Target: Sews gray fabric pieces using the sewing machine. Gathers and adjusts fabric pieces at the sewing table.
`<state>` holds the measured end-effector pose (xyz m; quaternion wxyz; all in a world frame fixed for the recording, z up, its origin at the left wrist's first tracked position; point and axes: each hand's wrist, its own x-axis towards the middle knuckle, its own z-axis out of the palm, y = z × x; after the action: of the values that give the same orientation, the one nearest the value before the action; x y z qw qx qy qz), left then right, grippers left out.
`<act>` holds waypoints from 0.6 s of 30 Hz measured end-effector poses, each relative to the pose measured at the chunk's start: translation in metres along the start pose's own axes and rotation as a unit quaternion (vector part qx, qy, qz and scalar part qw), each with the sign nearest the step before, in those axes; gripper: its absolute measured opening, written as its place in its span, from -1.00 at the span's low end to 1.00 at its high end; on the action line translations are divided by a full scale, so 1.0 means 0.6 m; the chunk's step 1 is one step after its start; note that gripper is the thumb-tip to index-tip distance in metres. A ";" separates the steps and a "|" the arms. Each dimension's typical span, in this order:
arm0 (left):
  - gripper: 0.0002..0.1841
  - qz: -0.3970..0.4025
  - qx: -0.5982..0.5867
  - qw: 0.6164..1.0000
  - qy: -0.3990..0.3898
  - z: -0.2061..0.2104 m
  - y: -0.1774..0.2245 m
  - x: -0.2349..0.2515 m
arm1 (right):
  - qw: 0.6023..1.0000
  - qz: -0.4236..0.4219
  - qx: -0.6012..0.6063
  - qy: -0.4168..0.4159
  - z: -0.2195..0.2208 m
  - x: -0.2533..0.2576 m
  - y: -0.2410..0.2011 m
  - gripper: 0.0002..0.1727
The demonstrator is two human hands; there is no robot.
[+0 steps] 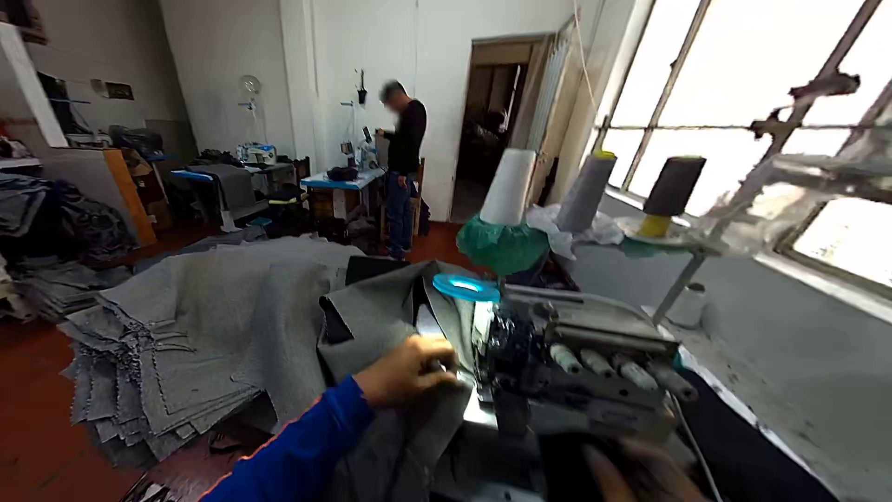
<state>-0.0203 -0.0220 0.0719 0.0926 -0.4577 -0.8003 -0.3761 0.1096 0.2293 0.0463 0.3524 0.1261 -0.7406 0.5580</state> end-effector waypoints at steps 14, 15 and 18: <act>-0.90 0.011 0.028 0.996 0.086 0.039 0.047 -0.034 | 0.938 0.190 0.289 0.004 0.178 -0.041 0.023 -0.71; -0.90 -0.008 0.014 0.996 0.087 0.039 0.049 -0.034 | 0.938 0.195 0.286 0.010 0.177 -0.040 0.022 -0.73; -0.89 -0.048 -0.027 0.993 0.108 0.039 0.052 -0.032 | 0.932 0.183 0.308 0.051 0.188 -0.038 0.024 -0.73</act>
<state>0.0204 -0.0093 0.0621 0.1483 -0.3776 -0.7962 -0.4489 0.0748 0.1265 0.0062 0.2249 0.0623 -0.5239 0.8192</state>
